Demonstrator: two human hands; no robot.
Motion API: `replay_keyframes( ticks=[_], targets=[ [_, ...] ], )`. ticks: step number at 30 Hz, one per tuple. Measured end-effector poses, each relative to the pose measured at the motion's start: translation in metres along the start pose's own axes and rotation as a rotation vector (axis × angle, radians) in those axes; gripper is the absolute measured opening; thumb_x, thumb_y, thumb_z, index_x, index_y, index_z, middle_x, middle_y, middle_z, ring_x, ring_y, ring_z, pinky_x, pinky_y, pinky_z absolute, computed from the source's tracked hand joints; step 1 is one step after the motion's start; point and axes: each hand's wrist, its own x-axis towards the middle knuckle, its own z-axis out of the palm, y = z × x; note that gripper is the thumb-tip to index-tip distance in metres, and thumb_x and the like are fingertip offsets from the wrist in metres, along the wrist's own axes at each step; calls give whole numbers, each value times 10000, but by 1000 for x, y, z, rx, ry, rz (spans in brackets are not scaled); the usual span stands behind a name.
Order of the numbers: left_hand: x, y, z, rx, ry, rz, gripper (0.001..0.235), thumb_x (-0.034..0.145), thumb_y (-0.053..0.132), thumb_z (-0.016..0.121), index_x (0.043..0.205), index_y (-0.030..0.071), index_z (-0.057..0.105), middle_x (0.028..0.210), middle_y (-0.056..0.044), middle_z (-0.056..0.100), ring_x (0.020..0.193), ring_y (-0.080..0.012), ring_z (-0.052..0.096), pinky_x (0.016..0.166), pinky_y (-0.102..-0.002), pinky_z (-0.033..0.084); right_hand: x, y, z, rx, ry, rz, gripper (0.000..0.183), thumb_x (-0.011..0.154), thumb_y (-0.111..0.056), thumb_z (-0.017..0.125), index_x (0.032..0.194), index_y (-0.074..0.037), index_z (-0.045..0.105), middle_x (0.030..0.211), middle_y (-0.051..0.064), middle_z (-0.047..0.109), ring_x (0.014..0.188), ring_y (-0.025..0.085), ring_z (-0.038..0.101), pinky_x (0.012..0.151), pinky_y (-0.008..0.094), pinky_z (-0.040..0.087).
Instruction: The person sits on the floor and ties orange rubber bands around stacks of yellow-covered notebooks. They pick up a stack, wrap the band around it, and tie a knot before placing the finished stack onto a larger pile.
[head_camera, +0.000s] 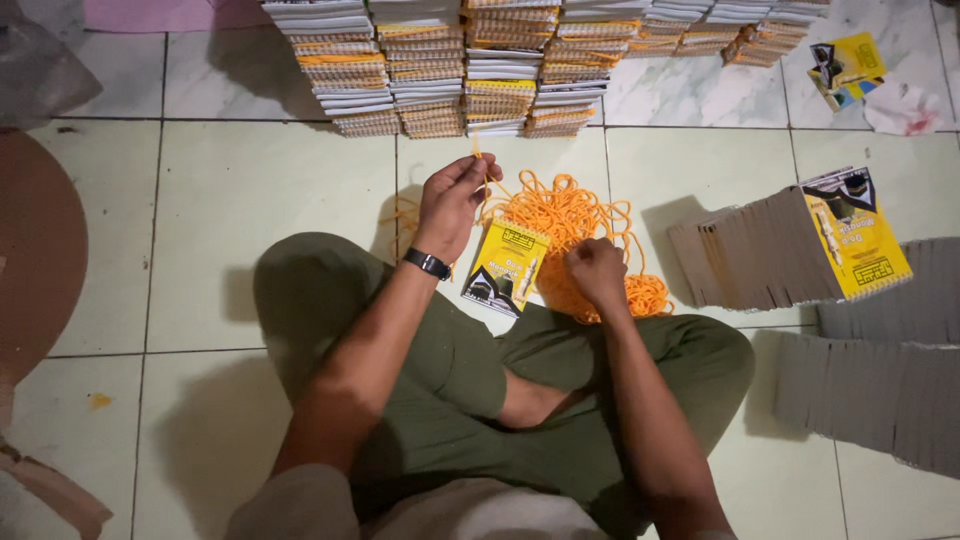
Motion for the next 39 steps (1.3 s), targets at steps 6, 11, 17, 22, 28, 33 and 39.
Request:
replay_keyframes(
  ticks=[6,11,17,22,28,33,39],
  targets=[
    [3,2,-3,-45,3,14,233,1006,215,673,1174,55,694,977,-74,738,982,-151,699,823,-205,502,-3,-7,-5,-145,-20,135,348,916,-415,596,965,-129,789,908,135,724,1012,402,670,884,531,500],
    [2,6,-2,-47,35,15,219,1008,223,670,1168,76,697,955,-65,738,943,-154,713,800,-210,511,-5,-10,-10,-93,-17,196,409,880,-420,619,1010,-75,797,999,239,722,1116,475,632,1005,578,449],
    [1,10,-1,-63,49,23,207,1016,217,658,1173,86,687,940,-65,733,923,-157,714,787,-213,507,-10,-18,-15,-82,1,228,453,874,-464,615,1014,-73,795,1012,262,721,1141,485,631,1032,574,426],
    [0,12,0,-67,58,36,213,1012,220,662,1173,83,684,914,-64,718,904,-155,709,782,-208,512,-8,-20,-16,-77,13,246,449,871,-455,610,1009,-71,797,1029,306,712,1165,502,621,1046,566,404],
    [5,8,-3,-41,65,57,211,1018,211,654,1183,81,682,894,-49,698,880,-134,693,777,-211,511,-6,-14,-15,-66,31,279,488,882,-448,586,1046,-37,789,1050,321,706,1178,512,615,1055,579,396],
    [2,11,0,-17,54,56,199,1015,214,653,1170,92,683,901,-38,691,889,-120,681,786,-199,500,4,0,-5,-94,42,292,474,847,-499,597,1003,-101,802,1011,284,721,1136,485,644,1006,564,425],
    [-3,8,5,159,-53,-6,137,968,165,694,1061,79,747,919,-80,728,923,-175,689,818,-240,504,-31,-46,-37,192,225,-154,463,820,68,592,1275,78,682,1205,279,579,1269,521,435,1137,564,330]
  ],
)
